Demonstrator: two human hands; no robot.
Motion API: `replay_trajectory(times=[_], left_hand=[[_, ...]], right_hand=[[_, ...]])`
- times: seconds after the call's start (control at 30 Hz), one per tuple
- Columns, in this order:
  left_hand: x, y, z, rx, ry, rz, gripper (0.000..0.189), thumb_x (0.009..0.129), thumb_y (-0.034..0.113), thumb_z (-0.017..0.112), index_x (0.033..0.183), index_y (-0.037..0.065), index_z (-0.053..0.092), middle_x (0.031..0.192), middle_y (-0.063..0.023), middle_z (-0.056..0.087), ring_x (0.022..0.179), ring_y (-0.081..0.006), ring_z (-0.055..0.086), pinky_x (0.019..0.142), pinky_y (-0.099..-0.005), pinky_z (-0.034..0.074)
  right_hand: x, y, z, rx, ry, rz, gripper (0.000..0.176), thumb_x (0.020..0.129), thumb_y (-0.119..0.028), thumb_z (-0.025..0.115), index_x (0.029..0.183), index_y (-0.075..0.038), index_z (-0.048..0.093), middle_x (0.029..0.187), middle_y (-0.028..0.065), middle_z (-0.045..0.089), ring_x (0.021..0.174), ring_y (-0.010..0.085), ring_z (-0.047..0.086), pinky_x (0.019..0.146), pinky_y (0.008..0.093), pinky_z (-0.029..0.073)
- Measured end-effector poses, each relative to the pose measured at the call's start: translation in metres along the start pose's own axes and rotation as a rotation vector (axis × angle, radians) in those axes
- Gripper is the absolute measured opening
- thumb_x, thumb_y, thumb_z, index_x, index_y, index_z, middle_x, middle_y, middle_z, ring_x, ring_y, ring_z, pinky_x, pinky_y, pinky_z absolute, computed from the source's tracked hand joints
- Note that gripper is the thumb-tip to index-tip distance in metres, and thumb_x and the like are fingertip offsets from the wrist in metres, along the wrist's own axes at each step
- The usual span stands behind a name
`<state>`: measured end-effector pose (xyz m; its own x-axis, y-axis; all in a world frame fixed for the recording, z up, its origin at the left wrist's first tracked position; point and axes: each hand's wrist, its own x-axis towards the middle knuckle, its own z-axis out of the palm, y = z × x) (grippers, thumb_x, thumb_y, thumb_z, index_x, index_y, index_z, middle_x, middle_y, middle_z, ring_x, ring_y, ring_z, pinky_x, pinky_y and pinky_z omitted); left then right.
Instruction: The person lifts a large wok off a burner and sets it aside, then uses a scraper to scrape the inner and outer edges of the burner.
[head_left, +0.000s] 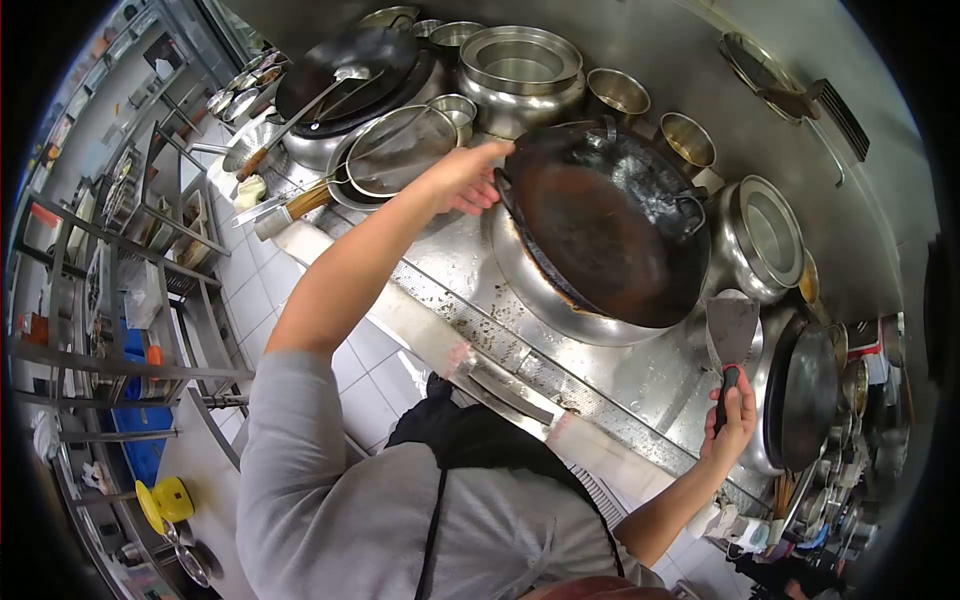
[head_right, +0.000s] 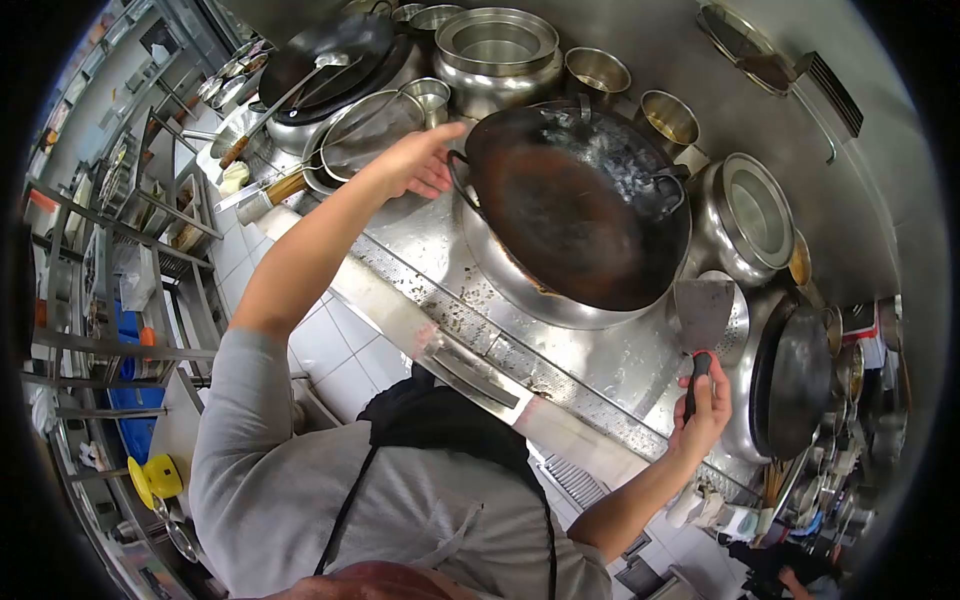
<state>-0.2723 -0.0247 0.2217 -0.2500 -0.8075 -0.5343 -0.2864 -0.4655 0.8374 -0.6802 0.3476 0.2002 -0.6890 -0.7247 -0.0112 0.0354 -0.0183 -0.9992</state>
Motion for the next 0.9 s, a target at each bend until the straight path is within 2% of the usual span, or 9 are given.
replay_trajectory(times=[0.03, 0.13, 0.17, 0.23, 0.33, 0.53, 0.63, 0.73, 0.9], left_hand=[[0.001, 0.003, 0.0, 0.068, -0.034, 0.009, 0.044, 0.087, 0.042, 0.068, 0.103, 0.001, 0.065, 0.086, -0.0138, 0.067, 0.082, -0.0282, 0.068, 0.073, -0.0429, 0.059], [0.017, -0.001, 0.0, 0.143, -0.195, -0.001, 0.038, 0.084, 0.036, 0.068, 0.099, 0.001, 0.066, 0.088, -0.0142, 0.067, 0.083, -0.0285, 0.069, 0.074, -0.0464, 0.06], [0.02, -0.001, 0.002, 0.116, -0.203, -0.028, 0.035, 0.082, 0.033, 0.068, 0.097, 0.001, 0.067, 0.089, -0.0138, 0.067, 0.081, -0.0275, 0.069, 0.076, -0.0461, 0.061], [0.04, -0.008, 0.002, 0.061, -0.276, -0.068, 0.032, 0.082, 0.028, 0.065, 0.099, 0.001, 0.066, 0.094, -0.0138, 0.069, 0.081, -0.0271, 0.069, 0.079, -0.045, 0.061], [0.026, -0.014, 0.006, -0.066, -0.295, -0.035, 0.026, 0.082, 0.02, 0.062, 0.1, 0.001, 0.064, 0.094, -0.0143, 0.07, 0.083, -0.0269, 0.068, 0.081, -0.0448, 0.06], [0.024, -0.023, 0.018, -0.108, -0.374, -0.104, 0.026, 0.084, 0.022, 0.065, 0.1, 0.002, 0.065, 0.094, -0.0145, 0.071, 0.082, -0.0274, 0.069, 0.08, -0.0434, 0.06], [0.01, -0.01, 0.026, -0.102, -0.328, -0.138, 0.022, 0.085, 0.022, 0.064, 0.092, 0.001, 0.062, 0.095, -0.0178, 0.072, 0.079, -0.0287, 0.07, 0.08, -0.0438, 0.061], [0.03, -0.016, 0.023, -0.112, -0.356, -0.127, 0.022, 0.083, 0.015, 0.061, 0.097, -0.002, 0.063, 0.096, -0.022, 0.07, 0.087, -0.0319, 0.07, 0.083, -0.0469, 0.061], [0.016, -0.024, 0.028, -0.2, -0.322, -0.074, 0.016, 0.082, 0.009, 0.056, 0.089, -0.005, 0.06, 0.094, -0.0245, 0.07, 0.084, -0.0358, 0.071, 0.085, -0.0494, 0.062]], right_hand=[[-0.012, -0.001, 0.002, -0.003, 0.025, -0.001, 0.035, 0.097, -0.014, 0.065, 0.131, -0.003, 0.063, 0.084, 0.0122, 0.07, 0.041, 0.004, 0.045, 0.034, 0.018, 0.027], [-0.038, 0.008, 0.016, -0.048, 0.108, 0.007, 0.038, 0.096, -0.018, 0.068, 0.131, -0.005, 0.064, 0.082, 0.0084, 0.069, 0.044, 0.0023, 0.044, 0.036, 0.0173, 0.028], [-0.051, 0.009, 0.012, -0.064, 0.179, 0.004, 0.039, 0.096, -0.019, 0.069, 0.132, -0.005, 0.064, 0.081, 0.0074, 0.069, 0.044, 0.002, 0.044, 0.037, 0.0172, 0.028], [-0.075, -0.006, 0.029, -0.064, 0.172, 0.044, 0.04, 0.096, -0.018, 0.069, 0.133, -0.004, 0.063, 0.082, 0.008, 0.069, 0.044, 0.0018, 0.042, 0.037, 0.0177, 0.028], [-0.093, -0.006, 0.029, -0.058, 0.153, 0.034, 0.038, 0.097, -0.017, 0.068, 0.132, -0.003, 0.063, 0.081, 0.0086, 0.069, 0.043, 0.0022, 0.042, 0.036, 0.018, 0.027], [-0.113, -0.01, 0.037, -0.053, 0.204, 0.044, 0.033, 0.097, -0.013, 0.066, 0.128, -0.004, 0.066, 0.079, 0.0079, 0.07, 0.044, 0.0034, 0.046, 0.037, 0.0187, 0.028], [-0.112, 0.0, 0.032, -0.041, 0.205, 0.074, 0.031, 0.096, -0.013, 0.067, 0.127, -0.006, 0.067, 0.078, 0.0069, 0.071, 0.044, 0.0041, 0.047, 0.037, 0.0196, 0.027], [-0.11, 0.003, 0.033, -0.033, 0.19, 0.107, 0.031, 0.096, -0.013, 0.067, 0.126, -0.007, 0.067, 0.078, 0.0062, 0.072, 0.045, 0.0041, 0.046, 0.038, 0.0199, 0.027], [-0.102, 0.011, 0.03, -0.037, 0.16, 0.096, 0.03, 0.096, -0.013, 0.068, 0.125, -0.009, 0.068, 0.078, 0.0055, 0.072, 0.046, 0.0046, 0.047, 0.039, 0.0199, 0.03]])
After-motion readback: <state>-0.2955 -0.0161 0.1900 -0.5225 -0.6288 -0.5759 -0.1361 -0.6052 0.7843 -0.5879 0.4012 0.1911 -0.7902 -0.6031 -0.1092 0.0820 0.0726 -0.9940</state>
